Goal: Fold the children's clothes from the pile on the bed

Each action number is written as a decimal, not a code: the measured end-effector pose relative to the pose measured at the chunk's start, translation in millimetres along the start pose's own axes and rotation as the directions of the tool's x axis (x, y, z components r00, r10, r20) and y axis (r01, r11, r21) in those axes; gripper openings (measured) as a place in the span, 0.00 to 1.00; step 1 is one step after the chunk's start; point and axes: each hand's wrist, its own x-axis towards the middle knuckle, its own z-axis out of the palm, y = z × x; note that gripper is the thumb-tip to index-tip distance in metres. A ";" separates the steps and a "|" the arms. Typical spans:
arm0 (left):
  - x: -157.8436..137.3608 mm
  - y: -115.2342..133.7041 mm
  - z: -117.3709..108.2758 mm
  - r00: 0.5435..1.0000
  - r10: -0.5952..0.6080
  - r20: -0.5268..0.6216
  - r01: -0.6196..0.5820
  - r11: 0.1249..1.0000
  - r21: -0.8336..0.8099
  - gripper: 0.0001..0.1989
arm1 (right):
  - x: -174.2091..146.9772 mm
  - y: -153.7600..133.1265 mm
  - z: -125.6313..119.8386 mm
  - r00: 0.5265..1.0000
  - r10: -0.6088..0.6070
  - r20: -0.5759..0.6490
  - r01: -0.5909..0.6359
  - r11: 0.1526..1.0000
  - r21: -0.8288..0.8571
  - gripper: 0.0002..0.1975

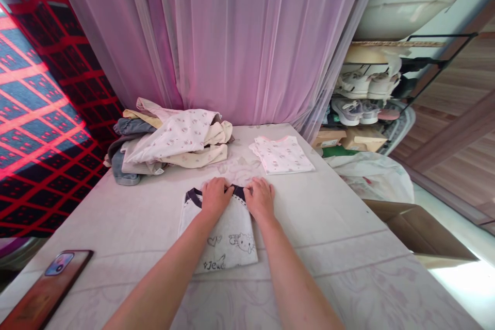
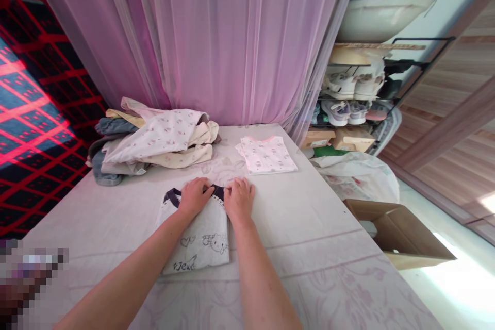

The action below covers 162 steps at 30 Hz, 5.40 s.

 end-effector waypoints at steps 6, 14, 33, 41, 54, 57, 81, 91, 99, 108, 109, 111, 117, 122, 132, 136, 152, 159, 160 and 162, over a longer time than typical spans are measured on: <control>-23.4 6.3 -9.3 0.950 0.306 0.056 -0.311 0.944 0.111 0.19 | 9.1 9.3 -6.1 0.999 -0.002 -0.035 0.005 0.996 0.086 0.18; -38.9 7.9 6.8 0.895 0.363 0.257 -0.423 0.875 0.236 0.33 | 9.1 17.0 -8.5 0.986 0.070 -0.150 -0.011 0.931 0.366 0.16; -93.9 25.9 5.7 0.888 0.404 0.220 -0.445 0.876 0.187 0.32 | 8.8 21.1 -6.7 0.989 0.059 -0.132 -0.016 0.954 0.301 0.16; -81.2 -45.9 -34.5 0.989 0.138 0.046 -0.145 0.946 0.289 0.34 | 8.1 20.5 -6.2 0.992 0.060 -0.113 -0.031 0.968 0.250 0.16; -93.2 -60.7 -42.0 0.991 -0.047 0.125 0.011 0.961 0.276 0.34 | 7.1 18.5 -8.9 0.987 0.102 -0.124 -0.059 0.950 0.308 0.17; -122.3 -50.4 -40.1 0.991 0.056 0.120 -0.088 0.957 0.277 0.33 | 5.7 12.4 -16.1 0.988 0.140 -0.066 -0.112 0.941 0.318 0.17; -199.2 -68.5 -41.8 0.998 0.061 -0.010 -0.057 0.967 0.248 0.28 | -169.4 -22.7 -26.4 0.969 -0.248 -0.021 0.238 0.947 -0.215 0.23; -214.7 -71.3 -41.0 0.994 0.002 -0.106 0.022 0.974 0.226 0.25 | -178.0 -12.4 -33.4 0.975 -0.200 -0.094 0.182 0.968 -0.173 0.22; -215.0 -71.6 -40.7 0.994 -0.031 -0.104 0.057 0.965 0.255 0.26 | -180.3 -13.7 -32.6 0.979 -0.204 -0.027 0.191 0.950 -0.248 0.22; -212.4 -82.5 -31.8 0.996 -0.023 -0.081 0.047 0.950 0.309 0.28 | -177.0 3.7 -19.4 0.974 -0.226 -0.012 0.218 0.951 -0.221 0.23; -213.0 -83.9 -30.8 0.997 -0.023 -0.075 0.045 0.951 0.305 0.29 | -173.4 5.8 -21.0 0.975 -0.220 0.003 0.216 0.954 -0.206 0.24; -214.1 -85.7 -29.6 0.998 -0.021 -0.064 0.038 0.958 0.285 0.29 | -162.6 7.8 -27.9 0.981 -0.188 0.039 0.192 0.967 -0.168 0.24; -201.8 -81.7 -37.7 0.983 -0.181 -0.039 0.185 0.973 0.135 0.23 | -118.3 -1.2 -52.9 0.966 0.078 0.248 -0.066 0.996 -0.057 0.22; -180.3 -77.8 -49.1 0.946 -0.324 0.008 0.323 0.944 0.075 0.17 | -98.6 -11.7 -61.7 0.910 0.183 0.373 -0.178 0.983 -0.047 0.16; -182.5 -68.6 -51.2 0.947 -0.314 -0.070 0.316 0.948 0.027 0.09 | -103.9 -31.7 -63.1 0.929 0.215 0.302 -0.221 0.975 -0.014 0.11; -178.4 -58.9 -64.6 0.949 -0.314 0.018 0.314 0.945 -0.088 0.08 | -103.2 -32.6 -57.1 0.893 0.230 0.386 -0.313 0.935 0.166 0.31; -135.1 2.8 -113.8 0.913 -0.092 0.398 0.387 0.507 -0.770 0.28 | -67.8 -40.9 -149.7 0.917 0.129 0.377 -0.347 0.723 0.598 0.17; -36.9 81.8 -131.9 0.906 -0.013 0.423 0.383 0.450 -0.807 0.20 | 15.1 -11.2 -214.5 0.918 0.201 0.342 -0.375 0.723 0.581 0.15; -17.2 93.6 -132.6 0.914 -0.015 0.404 0.368 0.447 -0.815 0.18 | 33.8 -6.6 -221.8 0.926 0.209 0.316 -0.364 0.720 0.591 0.15; 21.1 115.9 -132.1 0.943 -0.013 0.333 0.302 0.459 -0.836 0.15 | 71.9 4.4 -234.1 0.954 0.199 0.226 -0.299 0.717 0.630 0.16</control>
